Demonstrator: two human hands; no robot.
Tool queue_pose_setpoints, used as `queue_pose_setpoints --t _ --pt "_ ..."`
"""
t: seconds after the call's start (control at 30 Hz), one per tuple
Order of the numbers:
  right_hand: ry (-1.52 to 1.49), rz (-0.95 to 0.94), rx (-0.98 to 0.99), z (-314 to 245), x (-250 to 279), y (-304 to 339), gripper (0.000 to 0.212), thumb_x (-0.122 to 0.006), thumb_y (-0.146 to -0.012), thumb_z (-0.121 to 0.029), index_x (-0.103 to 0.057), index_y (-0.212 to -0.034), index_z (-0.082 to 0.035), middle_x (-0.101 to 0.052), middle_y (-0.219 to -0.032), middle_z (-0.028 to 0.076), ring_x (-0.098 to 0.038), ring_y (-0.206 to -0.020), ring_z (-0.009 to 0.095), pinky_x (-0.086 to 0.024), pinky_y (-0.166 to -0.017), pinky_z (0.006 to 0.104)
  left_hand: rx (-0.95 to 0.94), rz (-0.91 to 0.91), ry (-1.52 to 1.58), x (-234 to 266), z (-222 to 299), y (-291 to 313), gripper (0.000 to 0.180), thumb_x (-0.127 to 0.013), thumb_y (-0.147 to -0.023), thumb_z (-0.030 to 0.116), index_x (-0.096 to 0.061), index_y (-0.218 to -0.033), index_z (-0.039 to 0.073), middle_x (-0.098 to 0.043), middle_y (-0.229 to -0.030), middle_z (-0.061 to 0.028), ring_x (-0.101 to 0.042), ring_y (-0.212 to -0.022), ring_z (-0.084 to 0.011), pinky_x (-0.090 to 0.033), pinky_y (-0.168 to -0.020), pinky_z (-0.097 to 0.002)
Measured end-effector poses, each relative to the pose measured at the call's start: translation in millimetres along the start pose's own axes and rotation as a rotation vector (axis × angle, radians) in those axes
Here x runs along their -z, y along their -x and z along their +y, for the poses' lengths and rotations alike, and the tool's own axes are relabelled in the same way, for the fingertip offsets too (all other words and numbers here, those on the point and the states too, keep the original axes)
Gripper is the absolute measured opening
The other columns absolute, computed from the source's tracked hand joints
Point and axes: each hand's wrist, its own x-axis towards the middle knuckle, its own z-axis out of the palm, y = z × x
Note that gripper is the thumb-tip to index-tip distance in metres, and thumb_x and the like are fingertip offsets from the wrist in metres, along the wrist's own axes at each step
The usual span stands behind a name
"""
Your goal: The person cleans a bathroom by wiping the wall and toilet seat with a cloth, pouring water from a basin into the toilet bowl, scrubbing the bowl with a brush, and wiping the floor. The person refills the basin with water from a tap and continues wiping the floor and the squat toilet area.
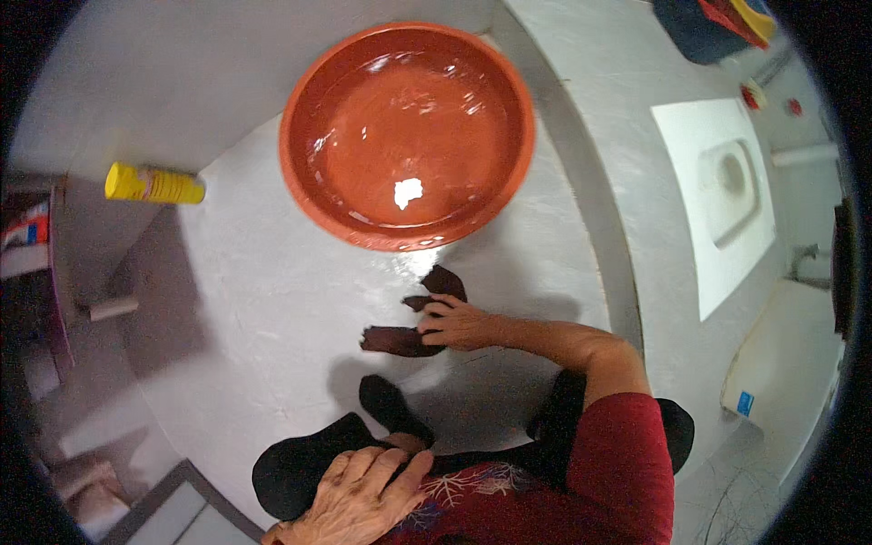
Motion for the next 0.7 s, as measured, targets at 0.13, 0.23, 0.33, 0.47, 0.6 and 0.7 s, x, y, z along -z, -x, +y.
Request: queue_pose_setpoints --t 0.13,0.23,0.33,0.47,0.6,0.7 --pt "0.119 -0.161 -0.259 24.7 76.7 64.5 0.034 -0.057 -0.066 -0.013 -0.054 -0.1 -0.015 -0.047 -0.114 0.006 -0.039 -0.112 0.029 -0.031 -0.091 0.048 -0.068 0.17 0.026 -2.9 19.0 -12.0 0.04 -0.065 -0.074 0.018 -0.05 -0.107 0.001 -0.054 -0.085 -0.0116 -0.052 -0.073 -0.0284 -0.046 -0.066 -0.0395" --pt "0.235 -0.126 -0.587 61.9 126.7 94.2 0.033 -0.058 -0.065 -0.012 -0.054 -0.098 -0.012 -0.049 -0.103 0.011 -0.044 -0.106 0.03 -0.04 -0.08 0.0435 -0.065 -0.036 -0.063 -1.0 29.0 -21.3 0.045 -0.064 -0.072 0.033 -0.054 -0.111 0.011 -0.052 -0.094 -0.0035 -0.048 -0.089 -0.0198 -0.039 -0.077 -0.0325" --pt "0.193 0.093 -1.018 91.6 142.5 116.2 0.029 -0.058 -0.066 -0.012 -0.055 -0.094 -0.007 -0.051 -0.094 0.013 -0.05 -0.096 0.033 -0.043 -0.076 0.0418 -0.059 -0.078 -0.006 1.0 28.2 -31.9 0.042 -0.06 -0.076 0.031 -0.053 -0.112 0.01 -0.053 -0.096 -0.0053 -0.05 -0.088 -0.0211 -0.041 -0.075 -0.0339" --pt "-0.235 -0.183 -1.236 87.2 223.3 98.1 0.034 -0.058 -0.068 -0.02 -0.057 -0.098 -0.003 -0.059 -0.094 0.015 -0.055 -0.09 0.029 -0.043 -0.08 0.0358 -0.103 -0.233 0.076 -0.9 -8.1 -28.8 0.039 -0.053 -0.082 0.029 -0.05 -0.115 0.009 -0.054 -0.093 -0.008 -0.053 -0.087 -0.021 -0.044 -0.075 -0.0342" --pt "-0.541 0.03 -0.931 53.4 318.4 49.8 0.027 -0.058 -0.073 -0.018 -0.059 -0.096 -0.004 -0.06 -0.086 0.004 -0.054 -0.079 0.015 -0.043 -0.072 0.0273 0.095 -0.431 0.541 7.2 -71.5 -55.9 0.04 -0.05 -0.085 0.033 -0.048 -0.115 0.006 -0.056 -0.095 -0.0103 -0.056 -0.089 -0.0247 -0.045 -0.079 -0.0327" --pt "-0.638 0.384 -0.809 25.1 352.1 -9.2 0.027 -0.058 -0.077 -0.019 -0.058 -0.098 -0.002 -0.059 -0.084 0.004 -0.054 -0.077 0.012 -0.044 -0.068 0.0255 0.275 -0.044 0.31 -9.9 -129.7 -85.6 0.045 -0.057 -0.082 0.03 -0.045 -0.117 0.005 -0.053 -0.1 -0.0142 -0.056 -0.083 -0.0232 -0.046 -0.073 -0.0335"
